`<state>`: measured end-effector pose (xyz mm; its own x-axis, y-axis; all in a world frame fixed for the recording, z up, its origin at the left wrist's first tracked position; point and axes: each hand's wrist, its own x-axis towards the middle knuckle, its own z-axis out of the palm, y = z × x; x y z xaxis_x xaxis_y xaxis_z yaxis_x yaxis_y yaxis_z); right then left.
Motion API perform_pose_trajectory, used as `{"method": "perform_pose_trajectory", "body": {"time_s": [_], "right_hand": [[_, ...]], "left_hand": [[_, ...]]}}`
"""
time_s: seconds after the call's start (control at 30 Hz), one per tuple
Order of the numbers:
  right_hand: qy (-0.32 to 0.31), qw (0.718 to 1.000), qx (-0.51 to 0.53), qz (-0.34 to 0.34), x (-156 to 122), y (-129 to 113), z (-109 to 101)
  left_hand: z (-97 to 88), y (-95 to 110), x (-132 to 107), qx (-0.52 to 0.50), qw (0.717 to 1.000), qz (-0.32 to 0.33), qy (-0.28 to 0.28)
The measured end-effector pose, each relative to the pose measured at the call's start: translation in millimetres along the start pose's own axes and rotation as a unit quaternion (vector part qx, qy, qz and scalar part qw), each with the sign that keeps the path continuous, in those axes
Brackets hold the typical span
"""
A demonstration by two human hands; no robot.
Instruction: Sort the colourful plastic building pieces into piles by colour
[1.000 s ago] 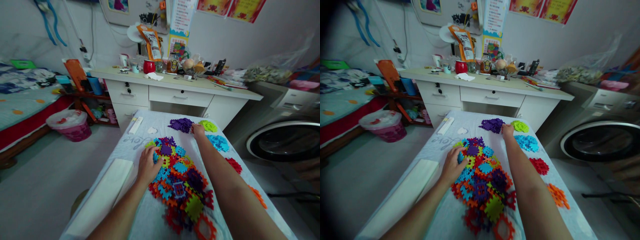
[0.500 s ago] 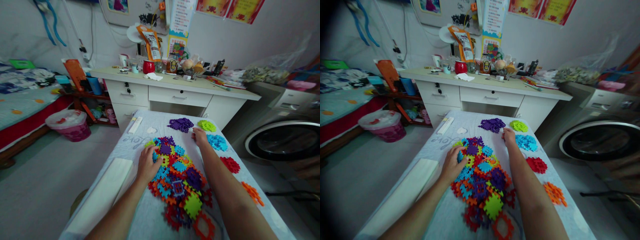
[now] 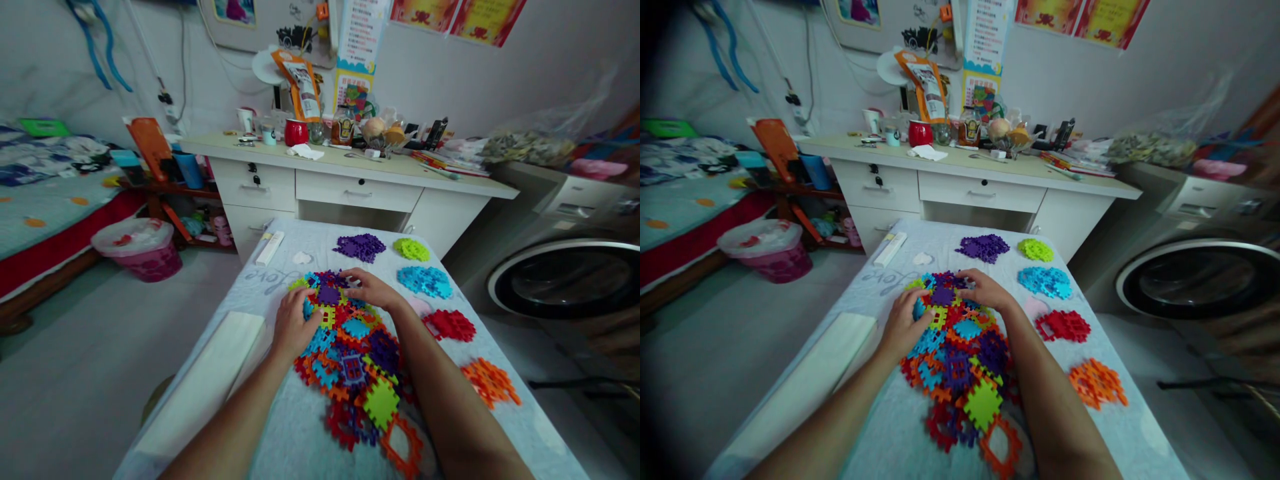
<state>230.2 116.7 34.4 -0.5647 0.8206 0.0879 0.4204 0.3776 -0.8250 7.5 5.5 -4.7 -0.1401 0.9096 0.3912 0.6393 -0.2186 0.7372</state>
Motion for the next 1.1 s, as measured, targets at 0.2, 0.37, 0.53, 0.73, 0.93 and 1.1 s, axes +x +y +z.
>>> {"method": "perform_pose_trajectory", "body": {"time_s": [0.2,0.37,0.53,0.73,0.93,1.1], "right_hand": [[-0.056,0.986,-0.147,-0.058,-1,-18,11],[-0.029,0.982,-0.172,-0.069,-2,-22,16],[0.052,0.992,-0.109,-0.046,1,-17,9],[0.252,0.966,-0.055,0.019,15,10,-13],[0.399,0.903,-0.127,0.093,51,33,-37],[0.429,0.862,-0.202,0.179,74,43,-45]], "left_hand": [[-0.5,1,0,0.003,1.0,-0.008,-0.008],[-0.2,0,0,-0.001,1.0,-0.008,-0.002],[-1.1,2,-1,-0.003,1.0,-0.011,-0.004],[-0.9,2,-1,-0.006,1.0,-0.021,-0.011],[-0.7,2,-2,-0.018,1.0,-0.014,-0.003],[-1.1,3,-1,-0.013,1.0,-0.012,0.001]]}}
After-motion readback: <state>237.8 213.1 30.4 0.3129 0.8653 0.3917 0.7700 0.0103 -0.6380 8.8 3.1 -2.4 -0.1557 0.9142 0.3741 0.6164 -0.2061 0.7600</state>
